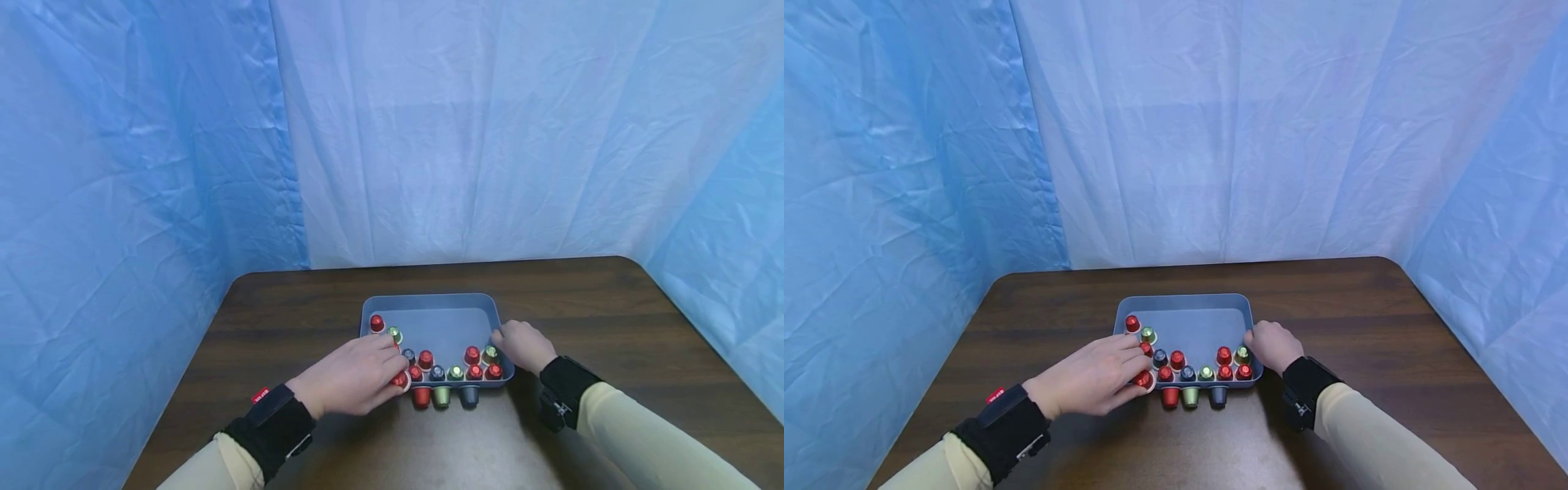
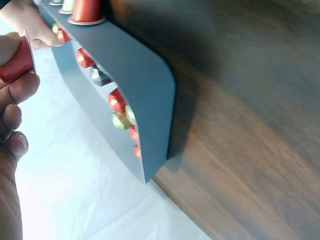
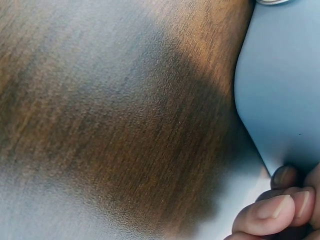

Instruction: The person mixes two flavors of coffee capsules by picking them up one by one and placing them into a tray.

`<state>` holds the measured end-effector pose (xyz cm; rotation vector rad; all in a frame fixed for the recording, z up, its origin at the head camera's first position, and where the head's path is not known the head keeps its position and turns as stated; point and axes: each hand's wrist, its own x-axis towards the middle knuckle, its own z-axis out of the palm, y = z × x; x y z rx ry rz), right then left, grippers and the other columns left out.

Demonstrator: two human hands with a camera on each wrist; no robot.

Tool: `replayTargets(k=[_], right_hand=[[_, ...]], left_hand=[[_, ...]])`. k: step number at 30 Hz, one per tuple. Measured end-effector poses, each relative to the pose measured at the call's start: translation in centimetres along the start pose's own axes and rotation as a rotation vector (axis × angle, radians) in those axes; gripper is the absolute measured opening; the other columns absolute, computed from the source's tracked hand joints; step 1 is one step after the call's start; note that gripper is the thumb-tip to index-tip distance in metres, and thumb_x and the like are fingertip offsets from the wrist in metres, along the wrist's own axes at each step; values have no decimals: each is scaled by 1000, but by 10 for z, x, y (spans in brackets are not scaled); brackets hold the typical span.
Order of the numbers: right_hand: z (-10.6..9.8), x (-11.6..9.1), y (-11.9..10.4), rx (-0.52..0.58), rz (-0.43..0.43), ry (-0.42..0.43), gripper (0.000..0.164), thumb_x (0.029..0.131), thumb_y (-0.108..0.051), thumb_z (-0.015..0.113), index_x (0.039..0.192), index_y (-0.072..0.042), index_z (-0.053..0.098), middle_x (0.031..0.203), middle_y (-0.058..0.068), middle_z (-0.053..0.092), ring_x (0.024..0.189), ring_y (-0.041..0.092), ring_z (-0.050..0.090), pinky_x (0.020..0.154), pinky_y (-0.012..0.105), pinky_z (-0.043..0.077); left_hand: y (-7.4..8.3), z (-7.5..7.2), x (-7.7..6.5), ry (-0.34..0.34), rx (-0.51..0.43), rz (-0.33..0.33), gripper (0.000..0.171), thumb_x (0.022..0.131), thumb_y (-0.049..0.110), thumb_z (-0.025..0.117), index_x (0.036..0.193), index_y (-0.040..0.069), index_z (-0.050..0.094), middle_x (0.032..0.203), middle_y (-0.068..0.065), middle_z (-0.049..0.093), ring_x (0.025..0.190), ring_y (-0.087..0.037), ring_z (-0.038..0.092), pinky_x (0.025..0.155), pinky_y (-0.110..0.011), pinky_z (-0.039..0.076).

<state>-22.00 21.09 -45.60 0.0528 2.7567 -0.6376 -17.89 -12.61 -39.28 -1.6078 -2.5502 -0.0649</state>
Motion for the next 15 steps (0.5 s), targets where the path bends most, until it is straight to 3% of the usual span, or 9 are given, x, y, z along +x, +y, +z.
replayTargets(k=[9,15], right_hand=[[0,1,0,-1,15,-3,36,105,-29,51,91,-1,69,71,10,53,65,22,54,58,32,41],[2,4,2,3,19,-7,35,104,-29,51,88,-3,69,71,9,53,65,22,54,58,32,41]], left_hand=[[-4,-6,8,-14,-65,-25,29,92,43,75,105,19,65,83,11,53,83,-7,46,74,-20,45],[-10,-4,13,7,-43,-46,27,91,36,78,108,18,66,89,8,61,84,-10,49,76,-22,48]])
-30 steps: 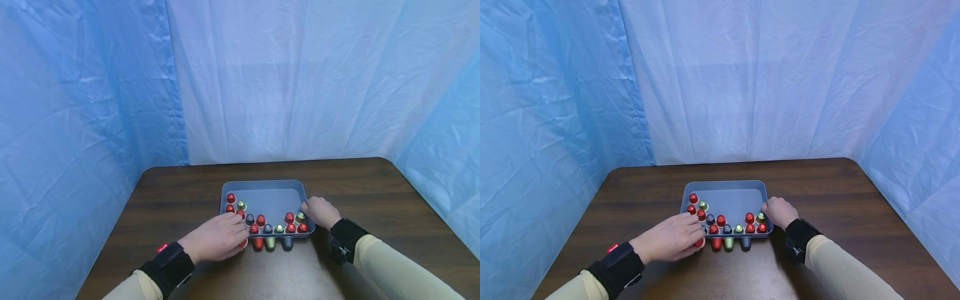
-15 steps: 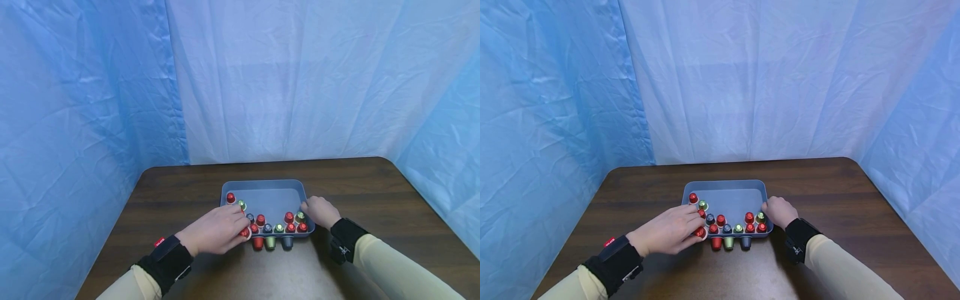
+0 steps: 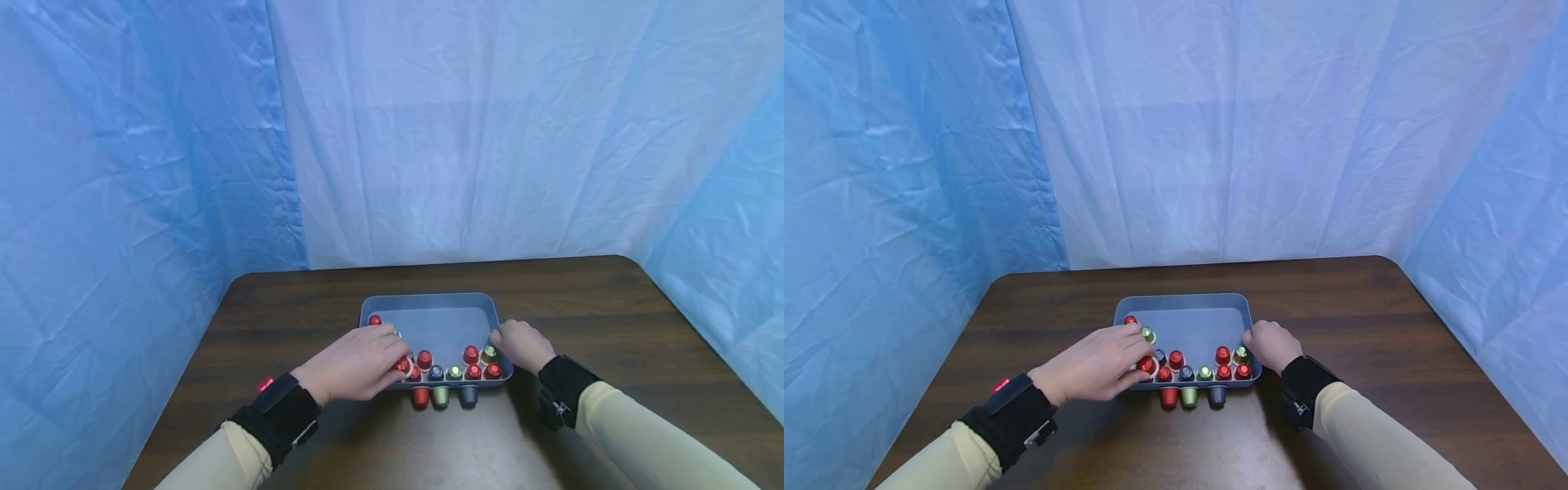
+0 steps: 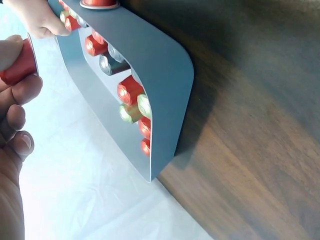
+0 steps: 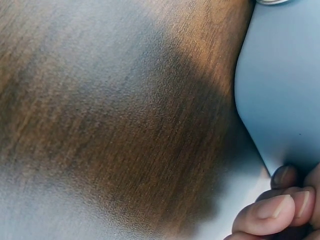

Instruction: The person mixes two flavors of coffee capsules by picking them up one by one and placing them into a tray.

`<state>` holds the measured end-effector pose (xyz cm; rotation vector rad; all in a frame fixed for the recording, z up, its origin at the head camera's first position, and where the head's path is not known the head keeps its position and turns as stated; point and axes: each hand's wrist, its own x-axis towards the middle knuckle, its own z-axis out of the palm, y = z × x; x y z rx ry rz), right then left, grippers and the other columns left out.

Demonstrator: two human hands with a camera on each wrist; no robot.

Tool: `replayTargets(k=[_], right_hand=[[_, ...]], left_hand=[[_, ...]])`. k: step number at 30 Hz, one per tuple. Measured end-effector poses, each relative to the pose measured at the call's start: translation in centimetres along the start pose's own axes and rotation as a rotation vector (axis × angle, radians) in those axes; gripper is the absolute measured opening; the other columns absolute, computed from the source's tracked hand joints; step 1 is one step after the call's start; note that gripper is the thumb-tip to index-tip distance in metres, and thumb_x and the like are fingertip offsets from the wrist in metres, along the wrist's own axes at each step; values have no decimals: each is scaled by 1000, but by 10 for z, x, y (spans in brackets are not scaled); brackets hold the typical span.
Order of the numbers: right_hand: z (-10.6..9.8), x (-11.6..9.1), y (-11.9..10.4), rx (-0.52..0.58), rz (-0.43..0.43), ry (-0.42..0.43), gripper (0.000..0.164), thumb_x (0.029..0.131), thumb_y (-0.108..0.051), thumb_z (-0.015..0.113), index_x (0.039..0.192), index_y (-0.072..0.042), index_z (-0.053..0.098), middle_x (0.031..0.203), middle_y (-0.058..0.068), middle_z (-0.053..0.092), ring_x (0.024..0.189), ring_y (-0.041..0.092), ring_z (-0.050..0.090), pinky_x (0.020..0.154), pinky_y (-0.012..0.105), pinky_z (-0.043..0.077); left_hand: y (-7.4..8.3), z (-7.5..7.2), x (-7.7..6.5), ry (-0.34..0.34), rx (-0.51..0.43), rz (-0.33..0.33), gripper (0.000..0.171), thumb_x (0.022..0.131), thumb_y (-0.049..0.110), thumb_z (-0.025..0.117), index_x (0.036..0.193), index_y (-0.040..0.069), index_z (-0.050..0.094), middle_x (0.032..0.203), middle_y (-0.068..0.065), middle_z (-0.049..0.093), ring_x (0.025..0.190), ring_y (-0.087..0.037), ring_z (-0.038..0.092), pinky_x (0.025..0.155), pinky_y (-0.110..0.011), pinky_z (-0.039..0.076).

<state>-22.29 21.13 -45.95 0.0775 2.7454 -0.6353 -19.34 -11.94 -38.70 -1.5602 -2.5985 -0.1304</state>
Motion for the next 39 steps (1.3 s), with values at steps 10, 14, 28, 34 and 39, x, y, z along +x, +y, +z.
replayTargets(k=[10,14,28,34,39], right_hand=[[0,2,0,2,-11,2,36,105,-28,51,87,-3,69,69,9,53,64,22,55,59,32,41],[0,2,0,-6,-12,6,36,105,-29,51,88,-3,69,69,9,53,64,22,55,58,32,41],[1,-2,-1,-1,1,6,35,105,-28,52,92,-1,70,70,9,53,65,22,55,59,31,42],[0,-3,-2,5,-17,16,35,105,-27,51,87,-3,69,69,9,53,64,22,55,58,31,41],[0,-3,-1,4,-23,24,35,105,-27,51,87,-3,69,69,9,53,63,21,54,58,31,41]], left_hand=[[-17,10,12,-20,30,-94,24,93,34,76,109,17,68,95,6,66,87,-11,52,78,-24,51],[-23,13,18,-41,29,-131,24,92,33,78,109,18,67,94,6,65,87,-11,53,79,-25,51],[-35,37,40,-119,87,-201,26,93,38,75,111,22,68,98,8,67,89,-13,55,82,-27,51],[-38,46,43,-170,113,-230,31,92,41,76,117,23,69,104,7,68,93,-13,55,85,-28,50],[-38,49,42,-202,140,-222,35,90,40,78,120,23,71,107,6,69,96,-14,57,89,-28,51]])
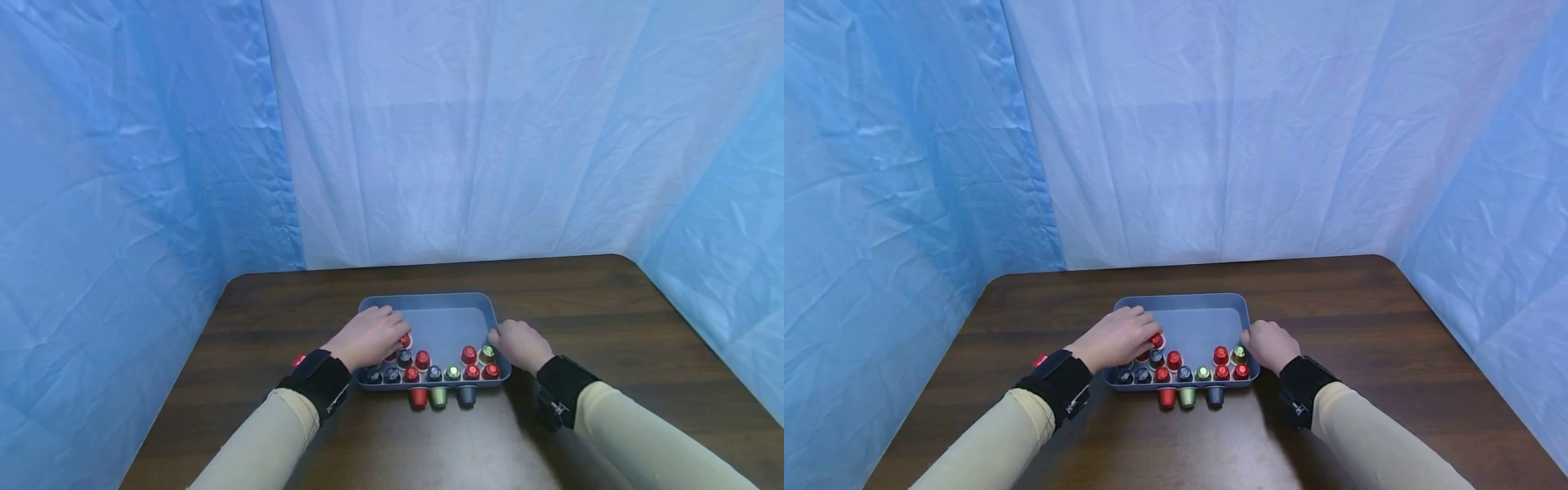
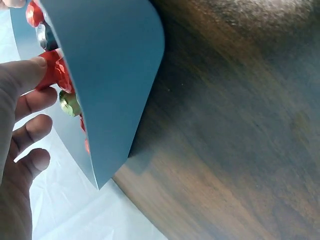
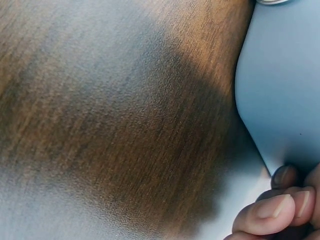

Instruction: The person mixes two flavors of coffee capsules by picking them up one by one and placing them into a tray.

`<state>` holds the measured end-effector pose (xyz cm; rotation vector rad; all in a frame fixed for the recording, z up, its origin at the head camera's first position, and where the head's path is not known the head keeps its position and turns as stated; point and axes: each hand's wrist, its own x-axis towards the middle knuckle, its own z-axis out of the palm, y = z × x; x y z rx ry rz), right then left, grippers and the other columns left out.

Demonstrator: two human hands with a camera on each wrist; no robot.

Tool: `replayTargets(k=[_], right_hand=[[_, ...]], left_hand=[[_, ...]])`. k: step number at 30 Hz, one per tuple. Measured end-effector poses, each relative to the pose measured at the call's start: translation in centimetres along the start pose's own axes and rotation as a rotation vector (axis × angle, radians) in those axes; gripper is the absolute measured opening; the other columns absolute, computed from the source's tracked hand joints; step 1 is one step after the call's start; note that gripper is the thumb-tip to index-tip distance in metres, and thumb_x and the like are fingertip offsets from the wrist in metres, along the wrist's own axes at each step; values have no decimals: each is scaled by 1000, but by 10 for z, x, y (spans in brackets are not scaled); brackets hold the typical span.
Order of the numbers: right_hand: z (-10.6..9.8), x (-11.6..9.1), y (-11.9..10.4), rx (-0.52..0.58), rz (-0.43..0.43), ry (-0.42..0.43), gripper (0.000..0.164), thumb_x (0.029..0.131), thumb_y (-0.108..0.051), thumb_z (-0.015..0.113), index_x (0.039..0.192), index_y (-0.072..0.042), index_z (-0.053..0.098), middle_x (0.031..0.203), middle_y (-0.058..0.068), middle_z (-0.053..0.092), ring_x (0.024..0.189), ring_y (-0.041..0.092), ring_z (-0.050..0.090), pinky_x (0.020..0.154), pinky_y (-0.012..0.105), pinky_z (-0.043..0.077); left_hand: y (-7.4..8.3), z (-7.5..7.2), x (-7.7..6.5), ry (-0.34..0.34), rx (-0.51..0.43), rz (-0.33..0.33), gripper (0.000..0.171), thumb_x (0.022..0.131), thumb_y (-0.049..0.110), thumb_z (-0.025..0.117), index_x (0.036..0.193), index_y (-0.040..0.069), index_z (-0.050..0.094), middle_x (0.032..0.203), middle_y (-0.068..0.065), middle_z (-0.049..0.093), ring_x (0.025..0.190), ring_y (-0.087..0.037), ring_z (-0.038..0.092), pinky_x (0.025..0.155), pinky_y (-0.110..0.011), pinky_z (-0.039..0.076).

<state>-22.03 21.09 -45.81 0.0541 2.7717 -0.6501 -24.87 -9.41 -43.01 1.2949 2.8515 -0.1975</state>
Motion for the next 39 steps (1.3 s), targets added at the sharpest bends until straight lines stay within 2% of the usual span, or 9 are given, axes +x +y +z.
replayTargets(k=[7,12,17,22,28,33,39], right_hand=[[1,3,1,5,16,-6,35,104,-28,53,88,-2,70,69,9,54,64,22,56,58,31,42],[1,3,2,5,18,-11,35,104,-28,52,89,-2,70,70,9,54,65,22,55,59,31,42],[1,4,2,9,20,-11,34,104,-28,52,91,-2,70,70,9,54,65,22,56,59,31,42],[1,3,2,2,16,-5,34,104,-27,52,93,-1,71,70,9,54,65,22,55,58,31,42],[1,2,2,-1,14,-4,34,104,-28,52,92,-2,71,70,9,54,65,22,55,59,32,42],[1,1,1,-3,3,1,34,104,-27,53,88,-3,71,68,8,53,64,22,55,58,31,41],[1,1,0,-8,-12,6,35,104,-27,52,89,-2,71,69,9,53,64,22,54,58,32,41]], left_hand=[[1,2,-4,-26,74,13,48,84,41,85,127,24,71,115,5,69,103,-15,58,97,-28,50],[1,2,-9,-22,54,1,54,85,37,84,134,22,67,121,2,67,107,-17,57,100,-31,50],[-2,-1,-16,10,-22,-10,47,91,36,79,134,22,67,118,2,67,104,-16,55,98,-31,51],[-8,-4,-25,47,-34,-36,39,96,37,72,132,22,69,117,1,68,105,-17,57,97,-33,51],[-16,1,-35,72,-49,-144,36,96,37,72,126,18,68,113,0,66,102,-18,57,93,-34,52],[-20,10,-43,71,-76,-276,39,95,40,73,124,15,64,108,-1,63,94,-17,54,86,-32,53],[-20,16,-54,84,-158,-463,42,93,42,74,118,11,61,98,-2,62,88,-19,54,81,-34,55]])
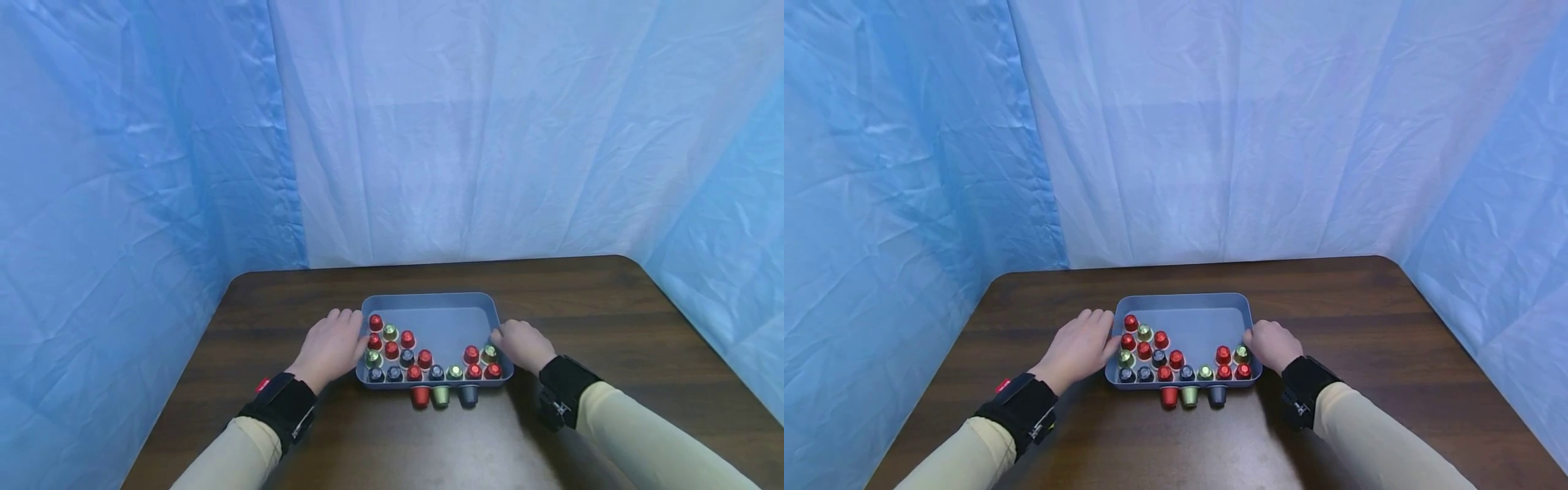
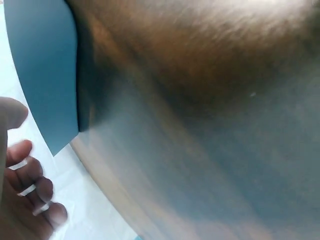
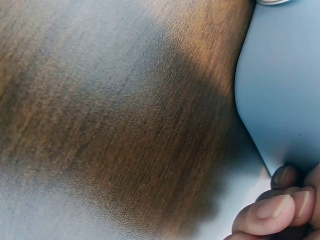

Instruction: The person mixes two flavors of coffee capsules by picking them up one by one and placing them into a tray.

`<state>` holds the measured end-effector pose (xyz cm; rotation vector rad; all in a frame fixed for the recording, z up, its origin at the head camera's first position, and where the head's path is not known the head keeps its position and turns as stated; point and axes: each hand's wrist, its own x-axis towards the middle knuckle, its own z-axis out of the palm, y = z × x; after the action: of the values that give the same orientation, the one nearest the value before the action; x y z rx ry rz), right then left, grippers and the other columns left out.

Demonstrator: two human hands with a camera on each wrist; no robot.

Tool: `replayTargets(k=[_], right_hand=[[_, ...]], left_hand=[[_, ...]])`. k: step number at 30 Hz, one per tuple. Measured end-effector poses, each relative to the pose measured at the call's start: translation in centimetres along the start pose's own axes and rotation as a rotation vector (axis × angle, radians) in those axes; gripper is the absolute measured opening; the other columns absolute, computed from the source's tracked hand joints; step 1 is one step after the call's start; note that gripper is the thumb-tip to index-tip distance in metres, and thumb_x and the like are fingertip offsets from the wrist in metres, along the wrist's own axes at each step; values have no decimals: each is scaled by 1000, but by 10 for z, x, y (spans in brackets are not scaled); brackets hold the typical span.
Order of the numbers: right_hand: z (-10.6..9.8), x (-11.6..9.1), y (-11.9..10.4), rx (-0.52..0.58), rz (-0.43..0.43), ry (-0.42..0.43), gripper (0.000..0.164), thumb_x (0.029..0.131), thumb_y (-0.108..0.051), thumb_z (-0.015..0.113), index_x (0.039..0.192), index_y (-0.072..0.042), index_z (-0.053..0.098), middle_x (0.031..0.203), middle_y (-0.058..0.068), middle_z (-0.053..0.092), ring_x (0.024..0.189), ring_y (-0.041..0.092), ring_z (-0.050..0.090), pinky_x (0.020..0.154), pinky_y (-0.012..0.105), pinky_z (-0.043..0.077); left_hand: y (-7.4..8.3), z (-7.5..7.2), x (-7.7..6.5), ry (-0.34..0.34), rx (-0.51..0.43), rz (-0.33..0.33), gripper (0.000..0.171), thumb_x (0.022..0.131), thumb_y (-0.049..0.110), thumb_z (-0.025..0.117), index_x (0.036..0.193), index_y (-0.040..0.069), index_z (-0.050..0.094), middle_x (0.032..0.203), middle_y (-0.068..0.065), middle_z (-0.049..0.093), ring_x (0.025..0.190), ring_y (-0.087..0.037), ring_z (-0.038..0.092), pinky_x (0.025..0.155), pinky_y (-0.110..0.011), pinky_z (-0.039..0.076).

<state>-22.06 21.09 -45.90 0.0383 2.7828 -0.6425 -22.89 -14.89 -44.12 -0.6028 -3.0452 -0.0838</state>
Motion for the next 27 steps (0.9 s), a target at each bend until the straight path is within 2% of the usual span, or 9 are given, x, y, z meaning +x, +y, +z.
replayTargets(k=[5,11,15,20,24,27], right_hand=[[-1,0,0,0,-3,0,35,104,-27,51,87,-3,69,70,9,53,64,21,54,58,32,41],[-1,1,0,6,21,-15,35,104,-28,51,89,-2,70,69,9,53,64,22,55,58,31,42],[0,2,0,7,17,-16,35,104,-28,52,90,-2,70,69,9,54,64,22,55,58,31,42],[1,1,1,-7,6,-8,35,105,-29,52,91,-2,70,69,9,54,63,22,55,58,31,43],[1,0,2,-18,0,0,39,106,-33,50,89,-3,70,67,8,52,61,21,54,57,31,41],[-1,-2,3,-25,-9,10,47,107,-40,48,97,-1,73,65,8,53,61,22,55,56,32,42]], left_hand=[[-2,7,-6,-36,-41,-104,38,96,45,68,104,8,66,78,0,59,76,-18,55,68,-33,55],[4,12,-12,-146,-175,-155,32,102,38,60,94,9,70,62,2,52,59,-13,53,57,-29,50],[9,16,-11,-164,-241,-194,30,103,34,59,89,8,68,61,0,53,55,-14,52,54,-29,47],[15,18,-10,-187,-316,-272,28,102,33,62,96,7,68,65,-1,55,57,-16,53,57,-29,48],[19,19,-9,-194,-307,-302,28,102,33,63,100,6,70,67,-1,56,59,-16,54,58,-29,49],[20,19,-8,-197,-289,-314,27,101,32,63,99,6,70,67,-1,56,59,-16,54,58,-30,48]])
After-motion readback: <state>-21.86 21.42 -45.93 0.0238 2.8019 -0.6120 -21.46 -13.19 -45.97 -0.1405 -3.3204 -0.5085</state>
